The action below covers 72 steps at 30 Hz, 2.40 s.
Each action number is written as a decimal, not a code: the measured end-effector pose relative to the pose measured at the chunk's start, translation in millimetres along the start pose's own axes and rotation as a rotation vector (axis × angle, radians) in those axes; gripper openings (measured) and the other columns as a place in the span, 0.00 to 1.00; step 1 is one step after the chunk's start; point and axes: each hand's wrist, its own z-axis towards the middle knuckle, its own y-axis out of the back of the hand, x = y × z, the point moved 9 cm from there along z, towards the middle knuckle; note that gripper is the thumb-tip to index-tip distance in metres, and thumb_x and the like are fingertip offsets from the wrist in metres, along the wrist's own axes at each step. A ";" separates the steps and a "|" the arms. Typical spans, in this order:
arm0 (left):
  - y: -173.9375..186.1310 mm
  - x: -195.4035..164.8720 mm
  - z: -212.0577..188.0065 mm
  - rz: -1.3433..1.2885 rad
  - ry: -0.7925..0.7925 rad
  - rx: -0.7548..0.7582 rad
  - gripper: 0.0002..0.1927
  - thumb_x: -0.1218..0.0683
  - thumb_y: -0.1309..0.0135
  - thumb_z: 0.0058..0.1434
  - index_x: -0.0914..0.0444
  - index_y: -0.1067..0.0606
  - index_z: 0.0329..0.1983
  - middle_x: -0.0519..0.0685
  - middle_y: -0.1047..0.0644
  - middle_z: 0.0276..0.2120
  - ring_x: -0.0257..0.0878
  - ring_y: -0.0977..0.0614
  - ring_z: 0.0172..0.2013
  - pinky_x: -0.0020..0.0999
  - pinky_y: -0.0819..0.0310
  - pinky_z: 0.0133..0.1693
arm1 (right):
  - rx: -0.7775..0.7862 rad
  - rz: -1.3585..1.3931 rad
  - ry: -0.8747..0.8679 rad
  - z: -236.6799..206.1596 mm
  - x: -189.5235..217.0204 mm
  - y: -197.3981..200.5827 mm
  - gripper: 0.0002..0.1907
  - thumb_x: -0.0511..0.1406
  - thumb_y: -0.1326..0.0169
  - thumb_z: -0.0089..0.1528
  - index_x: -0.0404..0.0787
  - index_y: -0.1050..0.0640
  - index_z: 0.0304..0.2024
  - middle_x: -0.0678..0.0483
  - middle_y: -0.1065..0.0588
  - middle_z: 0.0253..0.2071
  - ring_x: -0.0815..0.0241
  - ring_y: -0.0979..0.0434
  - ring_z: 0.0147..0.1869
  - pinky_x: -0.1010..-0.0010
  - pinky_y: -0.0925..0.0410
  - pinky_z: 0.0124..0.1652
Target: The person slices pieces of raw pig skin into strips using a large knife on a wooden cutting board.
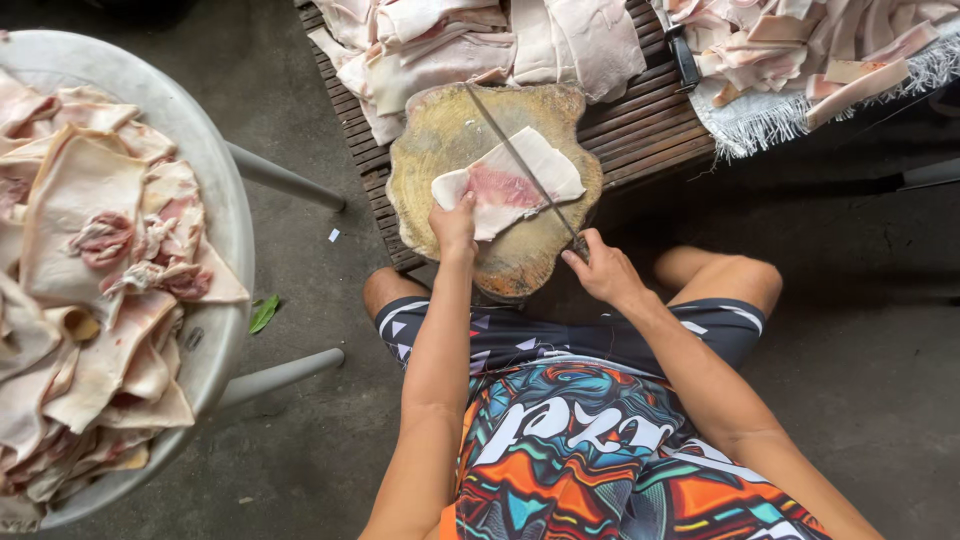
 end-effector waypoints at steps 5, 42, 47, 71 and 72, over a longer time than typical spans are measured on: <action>31.9 8.3 -7.9 -0.126 0.092 0.091 0.20 0.69 0.41 0.54 0.73 0.27 0.51 0.58 0.19 0.43 0.47 0.16 0.40 0.43 0.18 0.42 | 0.012 0.118 0.072 -36.1 2.8 11.3 0.31 0.46 0.52 0.67 0.52 0.40 0.73 0.39 0.24 0.25 0.38 0.19 0.34 0.55 0.29 0.39; 71.5 39.1 -1.4 -0.359 0.088 0.103 0.25 0.69 0.45 0.60 0.65 0.31 0.60 0.50 0.20 0.50 0.41 0.16 0.48 0.38 0.19 0.51 | 0.019 0.342 0.045 -25.8 -51.3 -5.3 0.30 0.37 0.52 0.70 0.54 0.36 0.76 0.44 0.27 0.25 0.51 0.27 0.27 0.62 0.30 0.32; 78.6 45.6 -5.3 -0.345 0.080 0.106 0.21 0.69 0.44 0.61 0.65 0.30 0.58 0.52 0.20 0.47 0.42 0.17 0.43 0.36 0.20 0.44 | -0.143 0.180 0.367 -41.3 -21.1 -2.2 0.28 0.37 0.51 0.71 0.53 0.36 0.74 0.42 0.22 0.32 0.50 0.18 0.35 0.64 0.28 0.39; 70.8 34.2 -14.8 -0.394 0.087 0.117 0.22 0.68 0.44 0.61 0.63 0.29 0.59 0.50 0.20 0.49 0.42 0.17 0.47 0.34 0.20 0.49 | -0.304 0.057 0.612 -64.7 14.4 -17.8 0.32 0.36 0.53 0.73 0.59 0.41 0.79 0.39 0.20 0.45 0.43 0.18 0.48 0.60 0.26 0.47; 70.3 31.0 -16.1 -0.402 0.071 0.137 0.22 0.68 0.44 0.62 0.64 0.29 0.59 0.51 0.20 0.49 0.42 0.17 0.48 0.34 0.20 0.50 | -0.121 -0.059 0.352 -51.7 -10.4 -43.1 0.32 0.38 0.51 0.72 0.59 0.39 0.78 0.41 0.20 0.41 0.43 0.18 0.46 0.58 0.27 0.46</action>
